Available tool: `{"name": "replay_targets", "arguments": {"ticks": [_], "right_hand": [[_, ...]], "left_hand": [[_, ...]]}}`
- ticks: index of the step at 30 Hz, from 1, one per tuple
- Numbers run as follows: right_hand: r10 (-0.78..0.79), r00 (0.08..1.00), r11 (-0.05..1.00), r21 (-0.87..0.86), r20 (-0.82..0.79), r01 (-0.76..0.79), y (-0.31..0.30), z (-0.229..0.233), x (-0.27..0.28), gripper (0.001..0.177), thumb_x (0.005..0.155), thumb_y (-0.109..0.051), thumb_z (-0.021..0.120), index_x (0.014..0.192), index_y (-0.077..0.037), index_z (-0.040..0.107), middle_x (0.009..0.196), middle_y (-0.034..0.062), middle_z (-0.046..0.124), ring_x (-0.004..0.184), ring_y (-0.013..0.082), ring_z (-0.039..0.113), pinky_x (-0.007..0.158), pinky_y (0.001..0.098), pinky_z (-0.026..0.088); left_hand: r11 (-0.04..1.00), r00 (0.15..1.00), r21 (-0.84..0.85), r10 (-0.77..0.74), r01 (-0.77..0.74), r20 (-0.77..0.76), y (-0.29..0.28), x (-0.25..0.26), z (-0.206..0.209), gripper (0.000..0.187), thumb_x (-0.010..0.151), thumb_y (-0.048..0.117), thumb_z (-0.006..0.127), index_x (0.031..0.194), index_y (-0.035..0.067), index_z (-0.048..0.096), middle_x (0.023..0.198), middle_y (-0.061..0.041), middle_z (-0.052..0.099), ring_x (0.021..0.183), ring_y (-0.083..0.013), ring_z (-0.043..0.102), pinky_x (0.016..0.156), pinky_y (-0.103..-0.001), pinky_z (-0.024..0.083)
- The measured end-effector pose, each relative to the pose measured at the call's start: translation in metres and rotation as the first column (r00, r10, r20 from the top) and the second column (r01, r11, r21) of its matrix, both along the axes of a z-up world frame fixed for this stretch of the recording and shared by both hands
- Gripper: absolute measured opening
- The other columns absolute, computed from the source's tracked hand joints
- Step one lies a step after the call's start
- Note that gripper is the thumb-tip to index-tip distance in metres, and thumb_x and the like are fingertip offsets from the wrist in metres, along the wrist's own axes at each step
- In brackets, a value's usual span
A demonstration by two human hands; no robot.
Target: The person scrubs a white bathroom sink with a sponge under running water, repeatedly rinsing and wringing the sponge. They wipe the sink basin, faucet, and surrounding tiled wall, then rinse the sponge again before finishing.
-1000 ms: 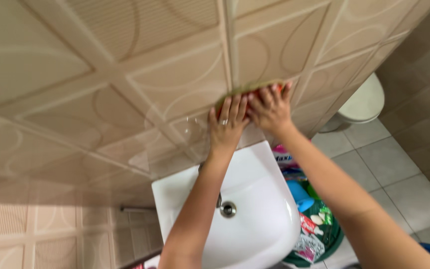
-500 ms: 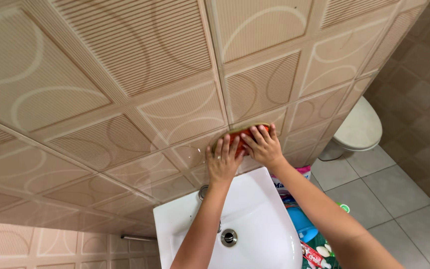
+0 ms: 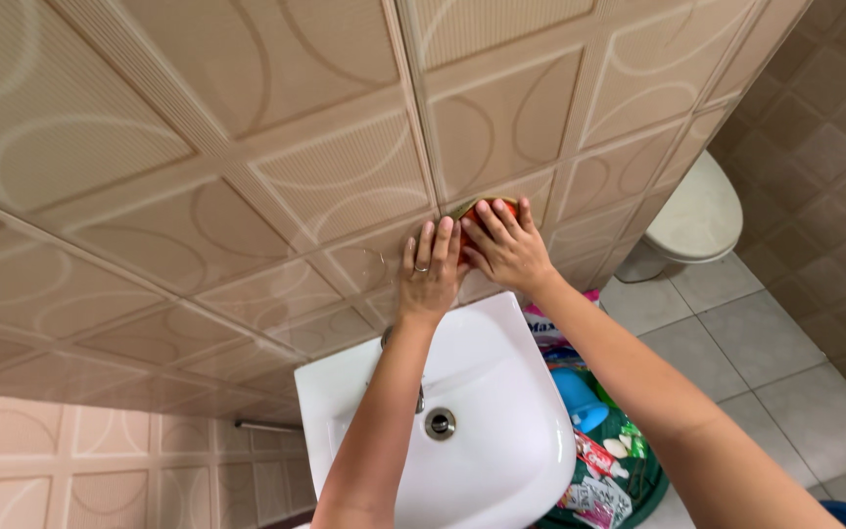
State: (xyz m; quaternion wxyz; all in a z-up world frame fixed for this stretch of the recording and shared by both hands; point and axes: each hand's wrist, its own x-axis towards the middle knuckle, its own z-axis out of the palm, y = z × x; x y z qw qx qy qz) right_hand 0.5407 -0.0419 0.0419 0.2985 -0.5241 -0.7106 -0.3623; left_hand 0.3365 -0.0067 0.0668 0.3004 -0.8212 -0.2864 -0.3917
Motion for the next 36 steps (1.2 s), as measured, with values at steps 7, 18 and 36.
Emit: {"name": "replay_targets", "arguments": {"ticks": [7,18,36], "right_hand": [[0.028,1.000,0.999,-0.042,0.000,-0.028,0.000,-0.027,-0.001,0.076,0.098,-0.060,0.071,0.156,-0.014,0.055,0.170,0.0120,0.027,0.160,0.0315,0.015,0.129,0.0612,0.004],[0.001,1.000,0.997,-0.078,-0.024,-0.003,-0.009,-0.089,-0.009,0.065,0.100,-0.056,0.074,0.151,-0.017,0.062,0.165,0.0120,0.033,0.159,0.0314,0.020,0.128,0.0672,0.007],[-0.044,0.999,0.997,-0.064,-0.013,0.043,-0.029,-0.168,-0.036,0.042,0.100,-0.016,0.073,0.140,-0.006,0.064,0.151,0.0144,0.043,0.139,0.0350,0.042,0.105,0.0567,0.045]], "left_hand": [[0.997,0.996,0.037,0.066,-0.063,-0.066,-0.006,0.000,-0.037,0.050,0.105,0.033,0.067,0.148,0.009,0.057,0.161,0.001,0.038,0.150,-0.0213,0.035,0.123,-0.047,0.033],[0.994,0.987,0.016,0.111,-0.110,-0.119,-0.017,-0.008,-0.085,0.039,0.109,0.021,0.063,0.146,0.012,0.060,0.158,0.002,0.037,0.148,-0.0198,0.037,0.120,-0.042,0.041],[0.897,0.996,-0.439,0.002,-0.042,-0.092,-0.049,-0.003,-0.109,0.030,0.090,0.005,0.067,0.119,0.010,0.065,0.137,-0.006,0.052,0.101,-0.0288,0.061,0.084,-0.035,0.058]]}}
